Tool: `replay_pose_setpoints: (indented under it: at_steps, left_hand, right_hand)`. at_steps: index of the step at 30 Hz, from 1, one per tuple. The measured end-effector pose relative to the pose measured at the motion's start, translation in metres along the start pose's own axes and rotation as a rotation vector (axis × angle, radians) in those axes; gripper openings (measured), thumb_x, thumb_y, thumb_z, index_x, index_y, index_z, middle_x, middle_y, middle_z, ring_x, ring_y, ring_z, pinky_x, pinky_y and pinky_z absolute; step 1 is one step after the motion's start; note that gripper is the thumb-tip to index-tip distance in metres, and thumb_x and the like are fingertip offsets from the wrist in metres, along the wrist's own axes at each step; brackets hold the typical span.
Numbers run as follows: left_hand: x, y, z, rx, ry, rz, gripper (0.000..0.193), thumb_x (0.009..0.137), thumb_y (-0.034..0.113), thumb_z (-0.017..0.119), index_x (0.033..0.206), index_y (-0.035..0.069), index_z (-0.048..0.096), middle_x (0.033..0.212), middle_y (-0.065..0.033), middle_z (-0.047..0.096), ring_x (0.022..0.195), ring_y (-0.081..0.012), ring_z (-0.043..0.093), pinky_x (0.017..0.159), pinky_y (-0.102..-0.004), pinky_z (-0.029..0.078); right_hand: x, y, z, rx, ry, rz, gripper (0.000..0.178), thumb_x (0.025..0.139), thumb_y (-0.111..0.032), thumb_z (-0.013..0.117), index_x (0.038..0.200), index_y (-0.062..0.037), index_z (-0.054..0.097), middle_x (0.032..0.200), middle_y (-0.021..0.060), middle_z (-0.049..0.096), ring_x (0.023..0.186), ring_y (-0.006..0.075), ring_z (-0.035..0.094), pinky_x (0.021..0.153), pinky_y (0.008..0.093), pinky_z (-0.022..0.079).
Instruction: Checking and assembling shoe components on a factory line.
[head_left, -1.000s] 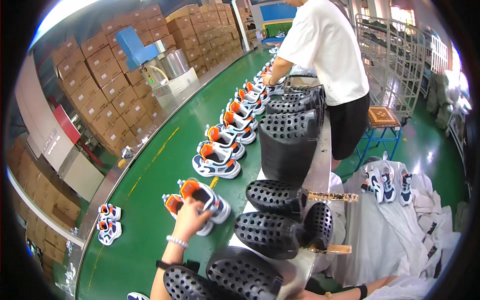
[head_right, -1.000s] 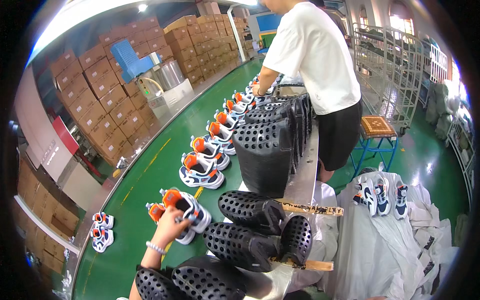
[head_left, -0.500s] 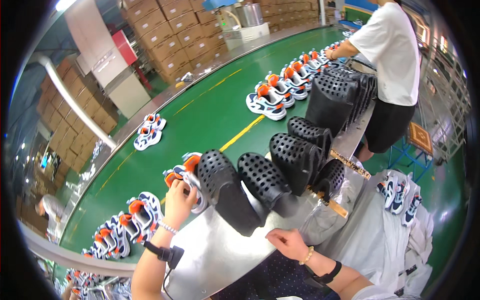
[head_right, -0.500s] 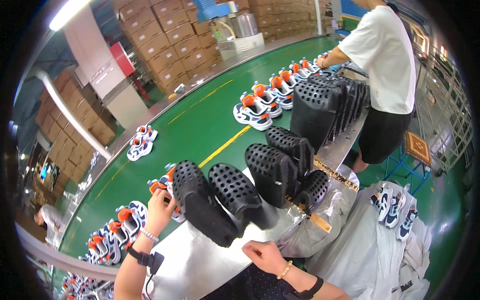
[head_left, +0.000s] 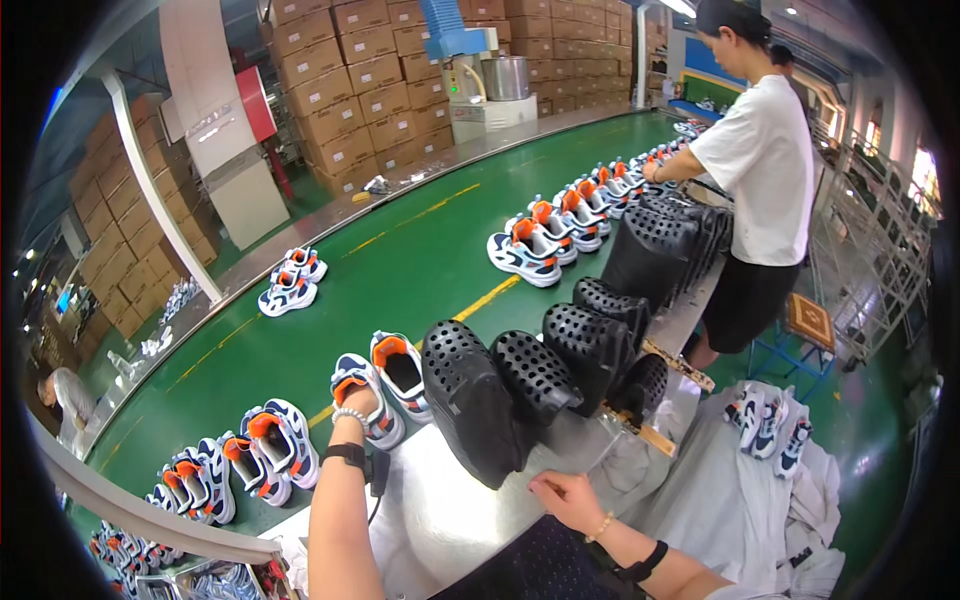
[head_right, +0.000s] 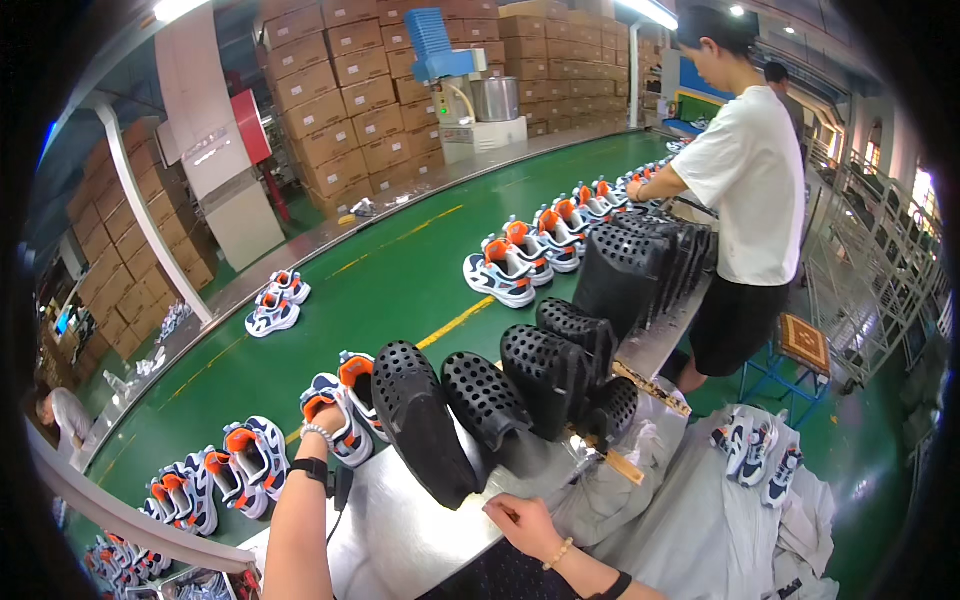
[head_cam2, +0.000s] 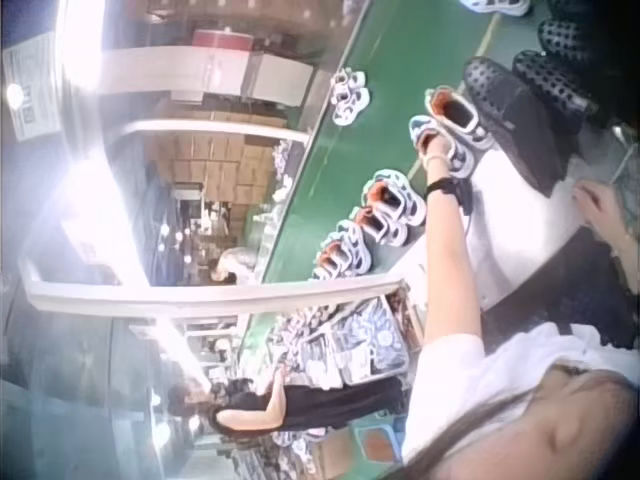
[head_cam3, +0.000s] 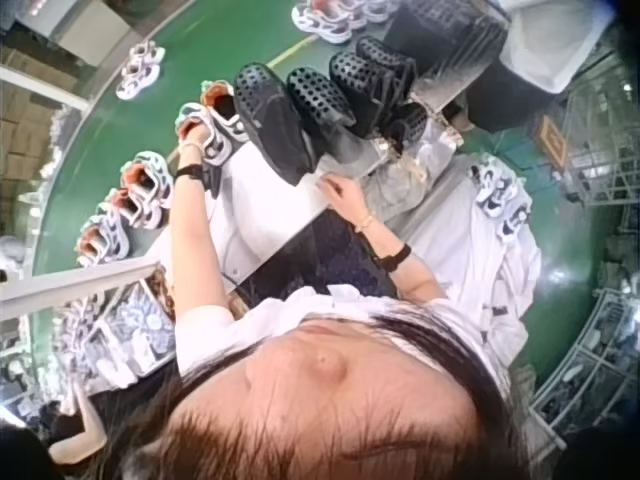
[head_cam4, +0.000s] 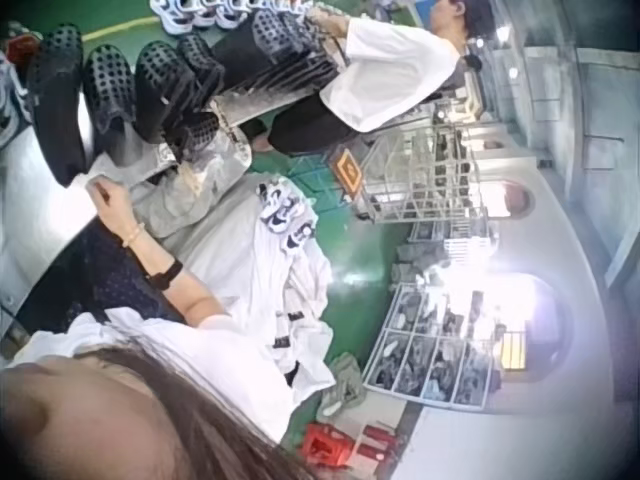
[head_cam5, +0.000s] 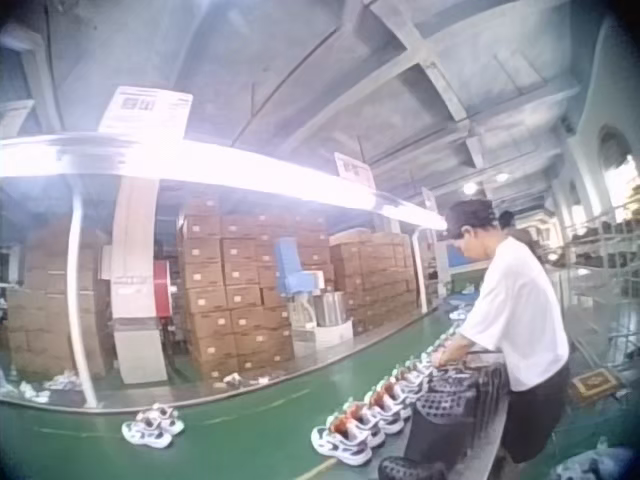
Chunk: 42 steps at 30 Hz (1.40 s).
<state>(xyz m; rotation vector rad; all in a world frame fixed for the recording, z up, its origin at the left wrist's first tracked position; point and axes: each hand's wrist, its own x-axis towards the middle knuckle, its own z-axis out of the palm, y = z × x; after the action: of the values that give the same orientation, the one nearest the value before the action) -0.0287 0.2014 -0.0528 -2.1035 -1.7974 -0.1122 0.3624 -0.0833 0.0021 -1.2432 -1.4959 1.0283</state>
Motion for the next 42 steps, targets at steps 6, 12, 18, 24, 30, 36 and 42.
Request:
replay_pose_setpoints:
  at_steps: [6,12,18,24,30,36,42]
  left_hand:
    - [0.002,0.067,-0.09,-0.057,0.113,0.002,0.021,0.084,0.025,0.051,0.079,0.009,0.063,0.077,-0.0138,0.064,0.067,-0.0311,0.062,0.057,-0.0399,0.047]
    - [-0.024,0.026,-0.108,-0.049,-0.134,0.019,0.023,0.086,0.025,0.049,0.088,0.006,0.063,0.085,-0.0149,0.065,0.076,-0.0323,0.063,0.066,-0.0402,0.048]
    - [-0.035,0.046,-0.128,-0.114,-0.337,0.06,0.027,0.087,0.024,0.048,0.097,0.004,0.063,0.093,-0.0161,0.066,0.085,-0.0334,0.064,0.075,-0.0406,0.049]
    - [-0.031,0.062,-0.178,-0.141,-0.569,0.032,0.033,0.089,0.024,0.047,0.106,0.001,0.063,0.101,-0.0172,0.067,0.094,-0.0346,0.065,0.084,-0.041,0.05]
    - [-0.062,0.071,-0.143,-0.358,0.317,-0.252,0.018,0.083,0.006,0.051,0.096,-0.004,0.059,0.105,-0.019,0.058,0.095,-0.036,0.06,0.078,-0.0411,0.052]
    - [-0.101,0.057,-0.155,-0.735,0.508,-0.255,0.035,0.083,0.001,0.048,0.117,-0.002,0.056,0.118,-0.0168,0.052,0.11,-0.0336,0.051,0.095,-0.0412,0.042]
    - [-0.15,0.077,-0.135,-1.156,0.487,-0.503,0.067,0.077,0.0,0.057,0.139,-0.001,0.032,0.134,-0.0222,0.042,0.125,-0.0375,0.043,0.105,-0.0403,0.034]
  right_hand:
    - [-0.006,-0.023,-0.026,-0.126,-0.057,-0.259,0.012,0.087,-0.015,0.063,0.092,-0.0047,0.068,0.066,0.0104,0.063,0.05,0.0185,0.057,0.051,0.0295,0.044]
    - [0.045,-0.123,-0.1,-0.387,0.478,-0.357,0.019,0.081,-0.014,0.069,0.095,-0.0036,0.065,0.076,0.007,0.064,0.061,0.0175,0.061,0.057,0.0287,0.049]
    - [0.113,-0.119,-0.155,-1.175,0.446,-0.262,0.041,0.087,-0.042,0.058,0.1,-0.0035,0.06,0.086,0.0128,0.065,0.086,0.03,0.064,0.071,0.0417,0.052]
    - [0.13,-0.115,-0.155,-1.337,0.216,-0.201,0.047,0.08,-0.049,0.065,0.085,-0.0016,0.066,0.075,0.0158,0.066,0.076,0.0312,0.066,0.069,0.0414,0.053]
    - [0.13,-0.14,-0.157,-1.345,0.203,-0.12,0.051,0.076,-0.051,0.068,0.076,0.0006,0.067,0.076,0.0177,0.066,0.078,0.0323,0.067,0.071,0.0411,0.053]
    - [0.099,-0.251,-0.087,-0.892,0.314,-0.375,0.048,0.077,-0.046,0.068,0.072,0.0011,0.064,0.068,0.0219,0.061,0.069,0.0362,0.063,0.064,0.0422,0.049]
    - [0.14,-0.234,0.101,-1.027,-0.206,-0.412,0.041,0.075,-0.041,0.071,0.077,-0.001,0.067,0.078,0.0187,0.066,0.076,0.0342,0.066,0.072,0.0409,0.053]
